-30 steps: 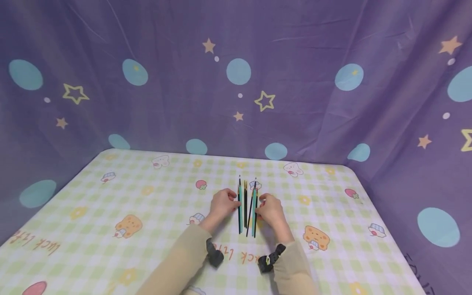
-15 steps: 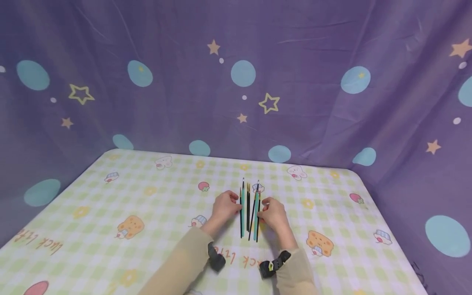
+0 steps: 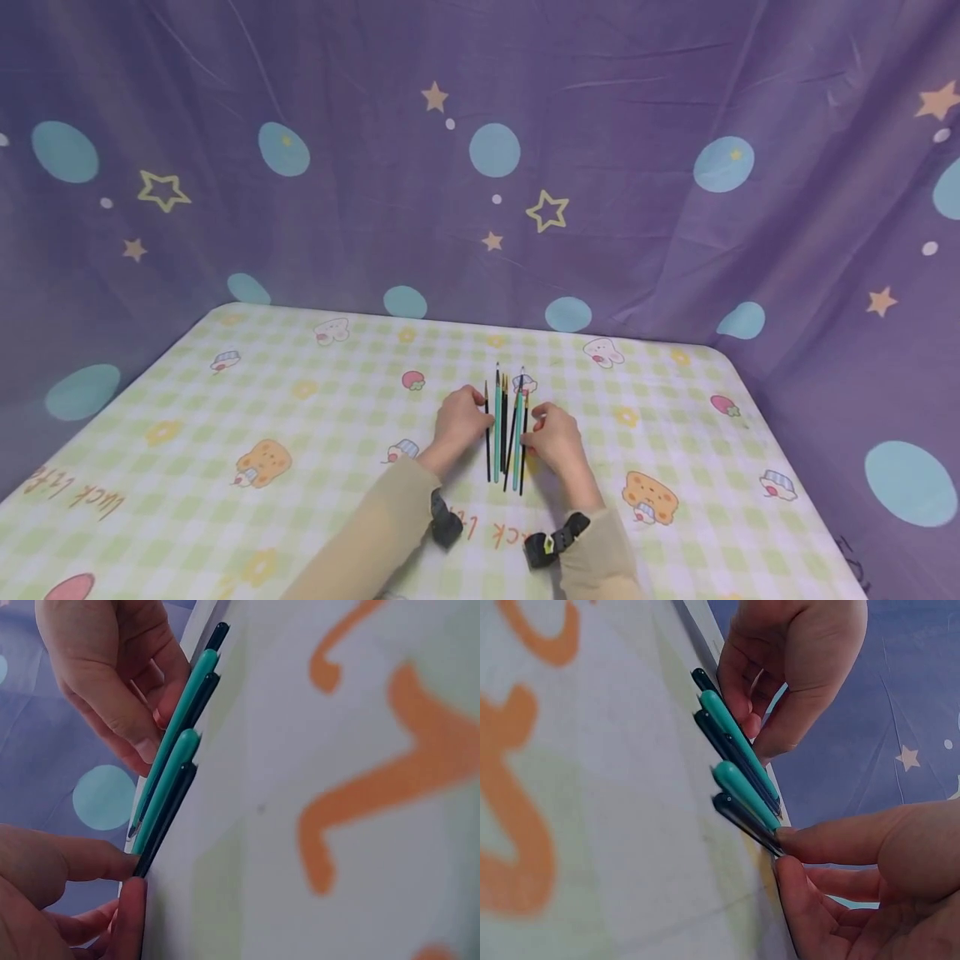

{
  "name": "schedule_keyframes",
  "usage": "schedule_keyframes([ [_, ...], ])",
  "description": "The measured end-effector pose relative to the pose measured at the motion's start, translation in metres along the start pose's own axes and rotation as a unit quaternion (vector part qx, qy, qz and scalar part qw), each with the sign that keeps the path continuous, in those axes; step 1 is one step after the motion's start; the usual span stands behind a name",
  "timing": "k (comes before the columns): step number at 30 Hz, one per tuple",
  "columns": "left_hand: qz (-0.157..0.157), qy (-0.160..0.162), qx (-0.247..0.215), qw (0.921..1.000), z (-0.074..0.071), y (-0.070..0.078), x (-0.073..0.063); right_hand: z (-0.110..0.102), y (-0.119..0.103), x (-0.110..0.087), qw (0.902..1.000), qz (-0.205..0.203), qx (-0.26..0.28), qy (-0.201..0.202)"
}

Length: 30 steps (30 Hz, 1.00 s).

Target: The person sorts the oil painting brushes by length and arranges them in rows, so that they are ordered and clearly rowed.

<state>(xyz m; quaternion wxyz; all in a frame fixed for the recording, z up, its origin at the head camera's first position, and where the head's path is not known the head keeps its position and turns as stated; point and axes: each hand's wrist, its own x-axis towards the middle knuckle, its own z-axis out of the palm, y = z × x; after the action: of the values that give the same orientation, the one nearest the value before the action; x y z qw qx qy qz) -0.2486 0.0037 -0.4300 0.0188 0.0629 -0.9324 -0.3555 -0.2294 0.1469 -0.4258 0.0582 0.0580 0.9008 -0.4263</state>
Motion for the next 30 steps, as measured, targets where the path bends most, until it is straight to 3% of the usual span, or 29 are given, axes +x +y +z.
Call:
schedule_keyframes([
  [20, 0.000, -0.035, 0.005, 0.9994, -0.006, 0.007, 0.004, -0.001, -0.002, 0.000, 0.9992, -0.011, -0.039, 0.001],
  [30, 0.031, -0.064, 0.014, 0.9974, -0.012, 0.001, 0.012, -0.002, -0.002, 0.001, 0.9989, -0.013, -0.046, 0.001],
])
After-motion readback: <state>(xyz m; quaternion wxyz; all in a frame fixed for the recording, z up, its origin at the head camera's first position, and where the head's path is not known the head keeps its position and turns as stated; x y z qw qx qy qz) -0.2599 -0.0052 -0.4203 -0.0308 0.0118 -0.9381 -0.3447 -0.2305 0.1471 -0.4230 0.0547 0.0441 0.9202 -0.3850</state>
